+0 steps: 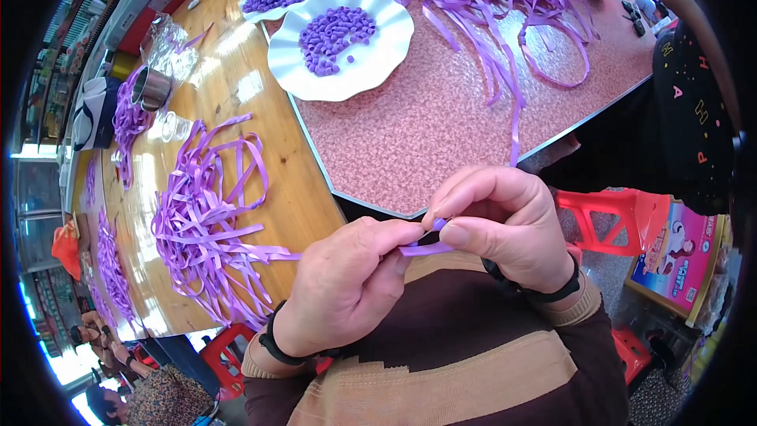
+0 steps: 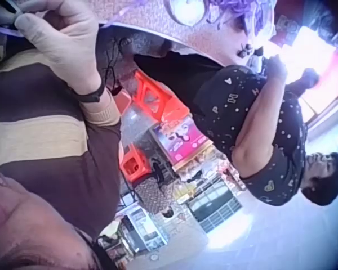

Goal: The person picks up purple beads from a plate and threads them onto a needle before sliding them onto a purple ribbon.

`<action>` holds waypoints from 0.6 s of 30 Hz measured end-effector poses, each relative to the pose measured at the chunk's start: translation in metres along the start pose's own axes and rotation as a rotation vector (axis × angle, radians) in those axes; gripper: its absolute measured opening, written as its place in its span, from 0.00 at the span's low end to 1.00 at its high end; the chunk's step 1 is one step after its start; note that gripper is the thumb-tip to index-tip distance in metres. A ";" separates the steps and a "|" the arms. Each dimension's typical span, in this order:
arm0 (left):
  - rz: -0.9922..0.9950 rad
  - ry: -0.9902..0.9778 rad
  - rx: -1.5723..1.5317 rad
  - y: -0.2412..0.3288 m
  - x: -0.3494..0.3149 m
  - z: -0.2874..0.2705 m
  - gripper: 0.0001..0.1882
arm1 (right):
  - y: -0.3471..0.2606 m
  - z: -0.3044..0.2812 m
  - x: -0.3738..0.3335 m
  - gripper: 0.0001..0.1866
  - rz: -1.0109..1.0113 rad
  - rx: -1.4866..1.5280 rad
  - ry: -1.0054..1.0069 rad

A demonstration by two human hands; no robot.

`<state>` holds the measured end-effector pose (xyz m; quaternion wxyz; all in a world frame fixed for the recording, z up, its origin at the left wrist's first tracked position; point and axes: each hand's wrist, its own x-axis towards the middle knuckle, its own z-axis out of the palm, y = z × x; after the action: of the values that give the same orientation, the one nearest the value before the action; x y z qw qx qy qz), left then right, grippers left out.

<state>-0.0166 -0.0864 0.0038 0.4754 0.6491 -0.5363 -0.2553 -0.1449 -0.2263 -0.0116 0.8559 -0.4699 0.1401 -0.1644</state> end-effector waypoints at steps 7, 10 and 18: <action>0.007 0.046 -0.099 -0.003 0.007 0.000 0.12 | 0.008 0.001 0.000 0.10 0.089 0.032 -0.047; 0.128 -0.029 0.018 -0.009 0.007 -0.005 0.13 | 0.006 0.000 -0.002 0.11 0.131 0.036 -0.035; -0.206 0.050 -0.301 -0.008 -0.001 -0.002 0.13 | 0.007 -0.007 -0.003 0.09 -0.122 -0.493 -0.116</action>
<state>-0.0114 -0.0853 -0.0026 0.5516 0.6282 -0.4109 -0.3638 -0.1492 -0.2272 -0.0209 0.7105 -0.6806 0.0981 -0.1493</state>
